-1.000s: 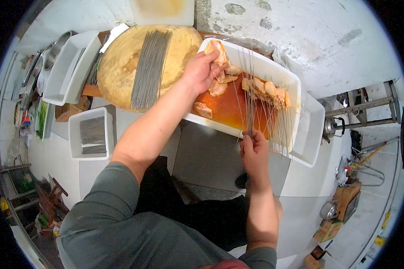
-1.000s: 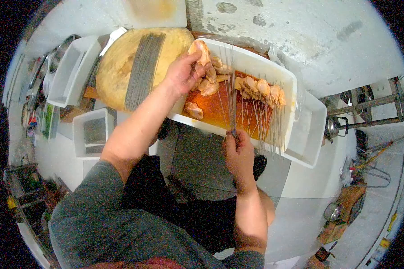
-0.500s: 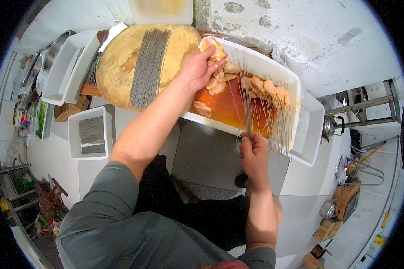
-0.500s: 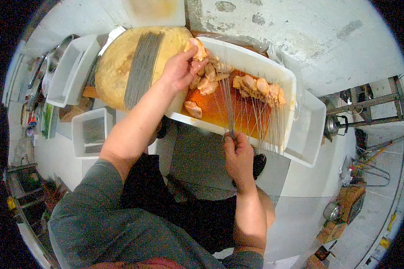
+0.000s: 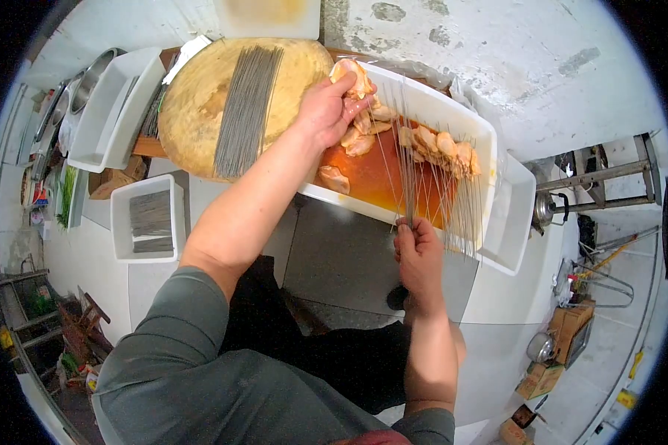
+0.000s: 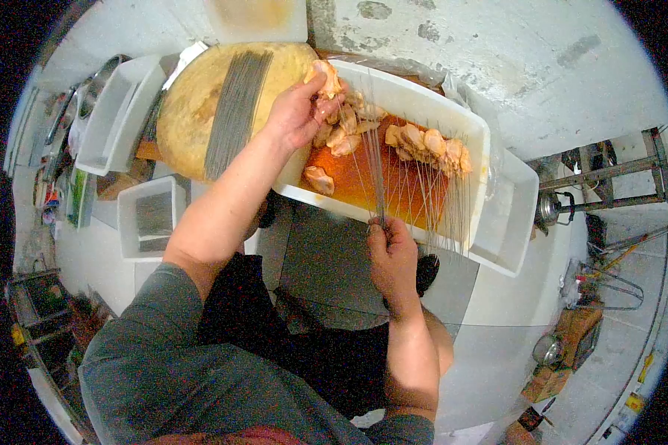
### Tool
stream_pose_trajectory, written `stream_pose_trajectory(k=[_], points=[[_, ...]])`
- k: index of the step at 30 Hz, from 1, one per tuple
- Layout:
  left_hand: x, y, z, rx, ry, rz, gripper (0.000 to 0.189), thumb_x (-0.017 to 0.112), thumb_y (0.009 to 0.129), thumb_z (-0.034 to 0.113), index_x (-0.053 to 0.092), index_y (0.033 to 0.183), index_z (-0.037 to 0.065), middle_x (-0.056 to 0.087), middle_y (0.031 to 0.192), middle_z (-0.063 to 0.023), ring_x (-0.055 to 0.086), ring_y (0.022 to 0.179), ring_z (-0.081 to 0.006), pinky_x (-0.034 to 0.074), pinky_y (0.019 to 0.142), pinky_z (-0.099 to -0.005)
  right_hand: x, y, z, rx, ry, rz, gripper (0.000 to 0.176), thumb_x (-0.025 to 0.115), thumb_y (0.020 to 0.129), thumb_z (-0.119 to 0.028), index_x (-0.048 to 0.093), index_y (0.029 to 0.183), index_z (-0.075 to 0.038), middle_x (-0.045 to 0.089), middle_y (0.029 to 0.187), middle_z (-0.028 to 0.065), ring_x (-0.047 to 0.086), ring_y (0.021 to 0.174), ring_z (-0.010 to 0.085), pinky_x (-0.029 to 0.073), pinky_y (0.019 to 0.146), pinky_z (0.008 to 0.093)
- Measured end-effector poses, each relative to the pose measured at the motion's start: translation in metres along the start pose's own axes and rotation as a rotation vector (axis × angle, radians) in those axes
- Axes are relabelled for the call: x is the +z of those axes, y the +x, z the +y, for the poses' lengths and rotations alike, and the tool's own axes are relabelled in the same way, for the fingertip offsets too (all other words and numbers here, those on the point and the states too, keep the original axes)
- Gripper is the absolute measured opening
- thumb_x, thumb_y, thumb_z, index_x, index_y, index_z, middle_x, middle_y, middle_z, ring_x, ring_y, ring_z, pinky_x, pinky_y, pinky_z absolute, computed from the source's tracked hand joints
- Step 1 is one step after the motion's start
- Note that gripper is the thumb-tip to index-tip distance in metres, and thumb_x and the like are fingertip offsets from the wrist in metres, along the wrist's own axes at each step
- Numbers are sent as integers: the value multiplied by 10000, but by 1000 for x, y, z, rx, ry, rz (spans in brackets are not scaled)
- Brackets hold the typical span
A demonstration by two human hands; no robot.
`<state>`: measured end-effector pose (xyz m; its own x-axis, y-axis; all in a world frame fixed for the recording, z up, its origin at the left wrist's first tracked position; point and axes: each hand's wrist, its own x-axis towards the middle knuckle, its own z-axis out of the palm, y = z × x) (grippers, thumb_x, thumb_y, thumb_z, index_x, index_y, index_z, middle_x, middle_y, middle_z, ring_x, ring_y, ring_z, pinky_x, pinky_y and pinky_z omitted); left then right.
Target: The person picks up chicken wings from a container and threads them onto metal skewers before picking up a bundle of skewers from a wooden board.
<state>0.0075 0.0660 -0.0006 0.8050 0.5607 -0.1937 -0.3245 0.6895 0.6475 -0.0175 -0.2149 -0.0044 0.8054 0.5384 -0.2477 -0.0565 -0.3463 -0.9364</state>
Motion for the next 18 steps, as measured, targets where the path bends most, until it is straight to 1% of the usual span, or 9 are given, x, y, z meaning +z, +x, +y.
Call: stream_pose_trajectory(k=[1, 4, 7, 13, 16, 18], points=[[0, 0, 0, 2, 8, -2, 215, 519, 959, 145, 522, 1102, -15, 604, 1056, -120, 632, 959, -241, 550, 836, -353, 0, 1, 2, -21, -10, 3, 168, 553, 920, -162, 597, 976, -10, 582, 718, 13, 502, 638, 84, 423, 581, 256], [2, -1, -1, 3, 0, 4, 218, 527, 954, 139, 520, 1097, -27, 604, 1042, -120, 635, 948, -237, 557, 827, -349, -1, 0, -3, 31, -30, -13, 178, 553, 920, -166, 600, 986, -8, 582, 712, 15, 504, 635, 84, 420, 574, 257], [0, 0, -1, 17, 66, -37, 249, 491, 974, 159, 475, 1146, -21, 592, 1073, -132, 641, 955, -227, 570, 791, -291, -1, 0, -3, 55, -22, -15, 186, 552, 920, -170, 603, 989, -6, 581, 707, 17, 500, 629, 86, 418, 569, 258], [1, 1, -4, 41, 181, -35, 191, 521, 955, 137, 538, 1076, -9, 618, 1016, -103, 643, 894, -187, 565, 751, -274, 2, 2, 6, 7, -28, 13, 182, 552, 921, -169, 605, 983, -6, 575, 708, 16, 492, 627, 90, 422, 573, 263], [4, -2, -4, 47, 220, -21, 186, 529, 952, 146, 553, 1062, -2, 629, 984, -90, 640, 844, -169, 558, 752, -268, 4, 1, 4, 12, -21, 12, 192, 556, 923, -184, 602, 957, -1, 577, 698, 36, 499, 628, 100, 427, 578, 280], [13, -8, -1, 57, 200, 10, 183, 533, 950, 148, 557, 1059, 3, 634, 957, -79, 633, 804, -156, 546, 721, -257, 3, 1, 3, 21, -52, 19, 201, 557, 925, -196, 600, 939, 0, 580, 690, 62, 505, 627, 112, 431, 581, 293]])
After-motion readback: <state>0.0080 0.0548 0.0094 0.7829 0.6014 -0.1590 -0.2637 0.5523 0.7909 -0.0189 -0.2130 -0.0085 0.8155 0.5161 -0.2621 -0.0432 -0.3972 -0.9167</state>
